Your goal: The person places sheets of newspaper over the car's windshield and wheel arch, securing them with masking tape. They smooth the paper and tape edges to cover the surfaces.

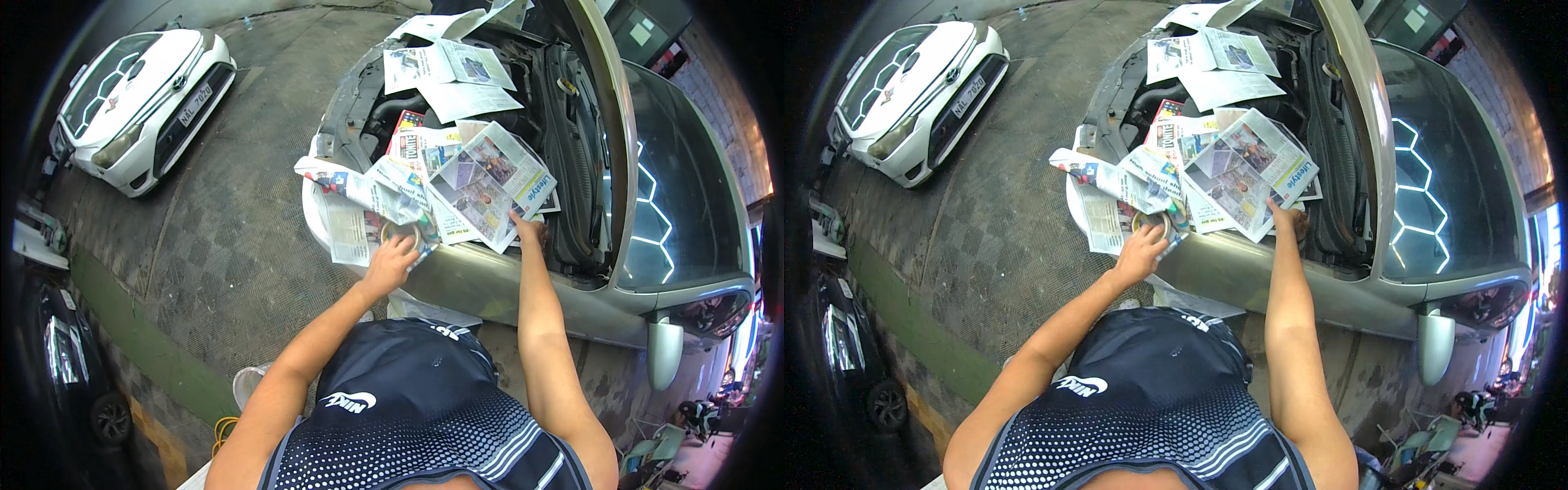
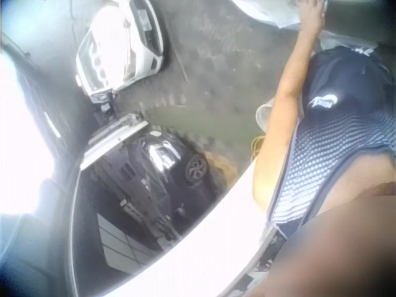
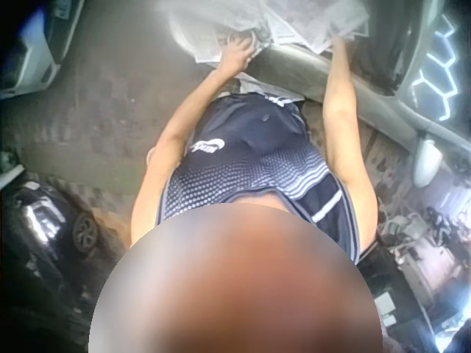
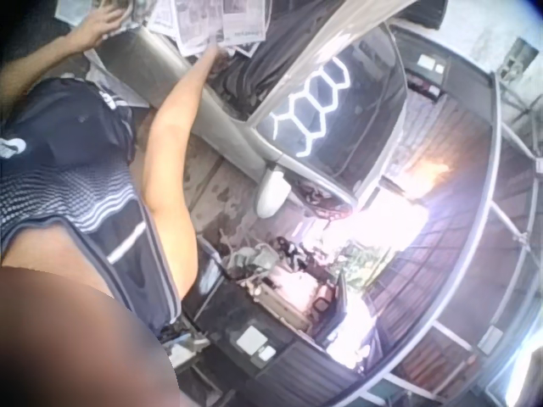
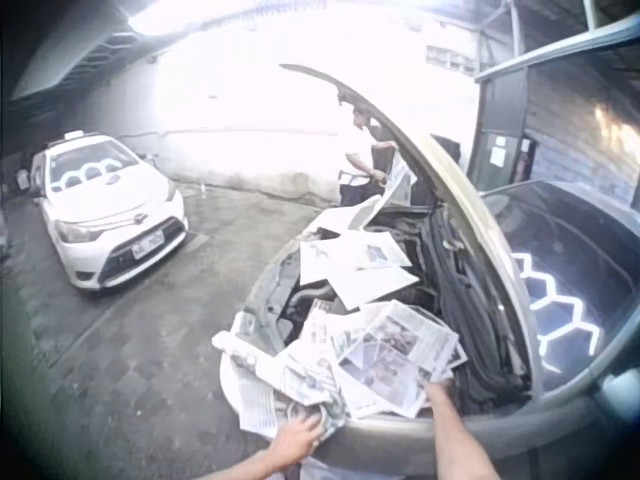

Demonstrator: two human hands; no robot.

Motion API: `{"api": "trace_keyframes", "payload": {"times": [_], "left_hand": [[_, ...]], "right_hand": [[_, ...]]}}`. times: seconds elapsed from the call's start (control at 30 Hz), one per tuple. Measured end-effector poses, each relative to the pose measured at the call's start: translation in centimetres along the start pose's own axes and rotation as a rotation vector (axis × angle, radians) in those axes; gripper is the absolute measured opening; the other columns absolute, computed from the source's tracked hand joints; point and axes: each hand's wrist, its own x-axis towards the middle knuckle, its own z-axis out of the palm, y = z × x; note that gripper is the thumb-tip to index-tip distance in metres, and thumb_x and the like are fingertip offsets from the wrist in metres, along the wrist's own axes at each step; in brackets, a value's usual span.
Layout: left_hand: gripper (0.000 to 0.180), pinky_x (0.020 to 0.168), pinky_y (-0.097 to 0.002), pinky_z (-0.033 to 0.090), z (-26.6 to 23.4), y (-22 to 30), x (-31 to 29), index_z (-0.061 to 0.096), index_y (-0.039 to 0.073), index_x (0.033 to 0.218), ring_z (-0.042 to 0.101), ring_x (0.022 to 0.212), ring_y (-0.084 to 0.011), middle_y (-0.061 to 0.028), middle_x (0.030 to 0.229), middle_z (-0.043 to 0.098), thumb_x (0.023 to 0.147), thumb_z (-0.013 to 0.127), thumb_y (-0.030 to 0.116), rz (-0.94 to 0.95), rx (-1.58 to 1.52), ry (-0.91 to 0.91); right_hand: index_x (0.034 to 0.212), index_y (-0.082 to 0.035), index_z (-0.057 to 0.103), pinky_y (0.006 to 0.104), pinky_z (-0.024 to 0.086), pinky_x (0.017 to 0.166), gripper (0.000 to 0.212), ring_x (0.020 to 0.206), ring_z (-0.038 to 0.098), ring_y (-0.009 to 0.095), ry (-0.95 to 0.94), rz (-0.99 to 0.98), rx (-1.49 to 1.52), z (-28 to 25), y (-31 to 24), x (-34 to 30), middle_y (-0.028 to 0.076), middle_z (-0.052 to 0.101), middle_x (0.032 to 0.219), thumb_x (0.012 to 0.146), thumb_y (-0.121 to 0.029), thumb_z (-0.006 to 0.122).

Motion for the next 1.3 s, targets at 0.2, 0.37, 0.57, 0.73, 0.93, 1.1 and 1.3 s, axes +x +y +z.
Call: {"api": "trace_keyframes", "payload": {"times": [0.2, 0.37, 0.57, 0.73, 0.93, 1.1, 1.3], "left_hand": [[0.041, 0.092, -0.0484, 0.049, -1.9, -0.3, -2.0, 0.064, 0.009, 0.107, 0.057, 0.116, -0.0374, -0.0156, 0.13, 0.059, 0.067, 0.072, 0.002, 0.03, -0.042, -0.001], [0.039, 0.098, -0.0502, 0.049, -3.5, 1.0, -5.6, 0.066, 0.008, 0.108, 0.057, 0.12, -0.0399, -0.0166, 0.127, 0.06, 0.07, 0.073, 0.003, -0.01, -0.11, 0.07], [0.027, 0.099, -0.0502, 0.048, -5.1, 1.7, -8.1, 0.07, 0.003, 0.104, 0.058, 0.116, -0.0432, -0.0211, 0.118, 0.062, 0.076, 0.073, 0.004, -0.185, -0.294, 0.231], [0.032, 0.104, -0.0445, 0.045, -7.1, 0.8, -7.4, 0.071, 0.0, 0.113, 0.059, 0.118, -0.04, -0.0198, 0.127, 0.064, 0.08, 0.069, -0.003, -0.395, -0.53, 0.436], [0.031, 0.108, -0.041, 0.044, -8.7, -0.3, -4.5, 0.07, -0.002, 0.116, 0.059, 0.124, -0.032, -0.0168, 0.131, 0.063, 0.085, 0.068, -0.001, -0.274, -0.605, 0.478], [0.026, 0.106, -0.0409, 0.044, -9.4, -0.2, -4.5, 0.069, -0.002, 0.112, 0.06, 0.122, -0.0315, -0.0162, 0.129, 0.064, 0.086, 0.068, -0.001, -0.294, -0.618, 0.466], [0.023, 0.107, -0.0414, 0.044, -10.7, 1.0, -5.8, 0.069, -0.002, 0.109, 0.061, 0.123, -0.0335, -0.0178, 0.131, 0.064, 0.086, 0.064, -0.003, -0.34, -0.587, 0.471]], "right_hand": [[0.151, -0.004, 0.048, 0.0574, 0.02, 0.124, 0.122, 0.153, 0.028, 0.041, 0.095, 0.221, -0.154, 0.2, -3.5, -2.2, 0.021, 0.038, 0.162, 0.057, -0.068, 0.093], [0.129, 0.004, 0.062, 0.0424, 0.054, 0.093, 0.084, 0.108, 0.068, 0.031, 0.138, 0.312, 0.12, 0.7, -4.9, -2.0, 0.019, 0.07, 0.123, 0.061, -0.028, 0.099], [0.117, 0.009, 0.066, 0.0445, 0.061, 0.088, 0.051, 0.098, 0.074, 0.033, 0.019, 0.206, 0.771, 3.3, -4.2, 1.3, 0.022, 0.073, 0.113, 0.069, 0.008, 0.083], [0.12, 0.01, 0.064, 0.0519, 0.06, 0.091, 0.046, 0.101, 0.071, 0.038, -0.137, 0.14, 1.201, 4.8, -2.1, 3.9, 0.023, 0.071, 0.115, 0.075, 0.013, 0.071], [0.131, 0.005, 0.06, 0.057, 0.056, 0.098, 0.06, 0.112, 0.068, 0.04, -0.387, 0.14, 1.675, 4.8, -2.2, 2.0, 0.021, 0.068, 0.124, 0.073, 0.018, 0.069], [0.134, 0.003, 0.058, 0.0586, 0.051, 0.105, 0.052, 0.119, 0.065, 0.041, -0.442, 0.233, 1.761, 4.2, -2.8, -1.9, 0.021, 0.066, 0.129, 0.083, 0.008, 0.07], [0.141, -0.004, 0.055, 0.0604, 0.047, 0.11, 0.055, 0.126, 0.061, 0.042, -0.543, 0.167, 1.72, 1.7, -6.5, -5.3, 0.018, 0.064, 0.136, 0.089, 0.003, 0.068]]}}
